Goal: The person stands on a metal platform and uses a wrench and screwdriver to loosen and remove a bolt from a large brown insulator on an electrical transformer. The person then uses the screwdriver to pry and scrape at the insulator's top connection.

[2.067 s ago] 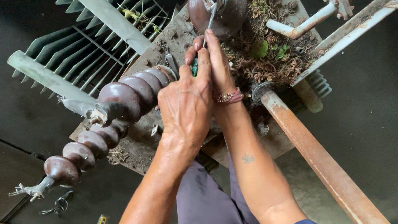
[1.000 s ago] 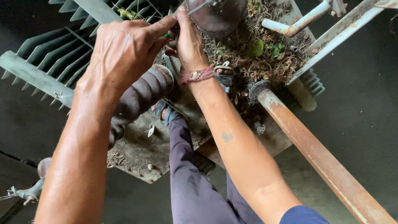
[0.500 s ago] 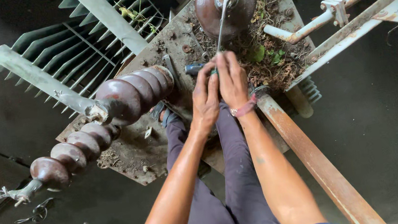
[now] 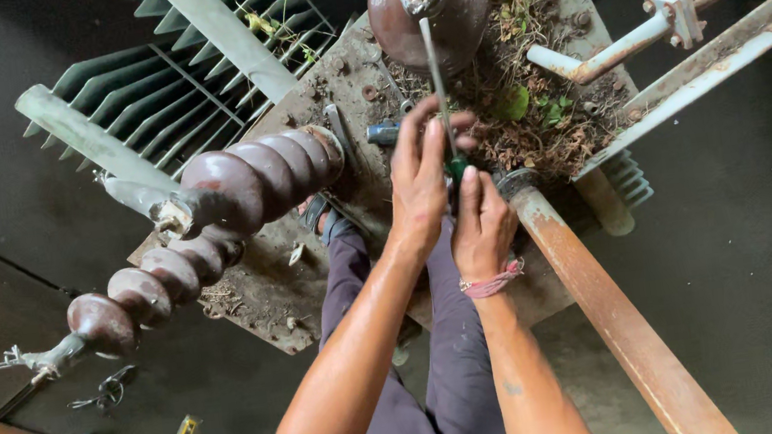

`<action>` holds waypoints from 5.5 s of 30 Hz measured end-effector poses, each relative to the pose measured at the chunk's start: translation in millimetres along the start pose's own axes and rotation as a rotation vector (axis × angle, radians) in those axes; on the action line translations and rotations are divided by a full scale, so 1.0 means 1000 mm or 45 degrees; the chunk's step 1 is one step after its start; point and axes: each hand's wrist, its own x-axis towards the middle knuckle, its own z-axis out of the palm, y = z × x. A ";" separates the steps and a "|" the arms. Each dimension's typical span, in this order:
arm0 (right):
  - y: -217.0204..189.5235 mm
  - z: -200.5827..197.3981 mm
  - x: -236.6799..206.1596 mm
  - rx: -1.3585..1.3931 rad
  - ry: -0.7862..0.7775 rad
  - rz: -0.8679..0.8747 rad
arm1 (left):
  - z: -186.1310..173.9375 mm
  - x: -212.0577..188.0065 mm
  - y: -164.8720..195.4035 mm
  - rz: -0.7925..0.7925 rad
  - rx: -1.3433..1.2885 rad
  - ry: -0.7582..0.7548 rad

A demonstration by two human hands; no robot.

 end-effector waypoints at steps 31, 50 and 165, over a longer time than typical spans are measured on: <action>-0.029 -0.018 0.005 -0.039 0.173 -0.098 | 0.011 0.074 0.001 0.331 0.007 0.101; -0.019 -0.008 0.005 0.327 0.145 -0.017 | 0.009 0.081 0.002 0.306 0.026 0.114; -0.084 -0.147 0.138 -0.892 -0.173 -0.655 | 0.134 0.091 0.020 -0.062 0.000 0.544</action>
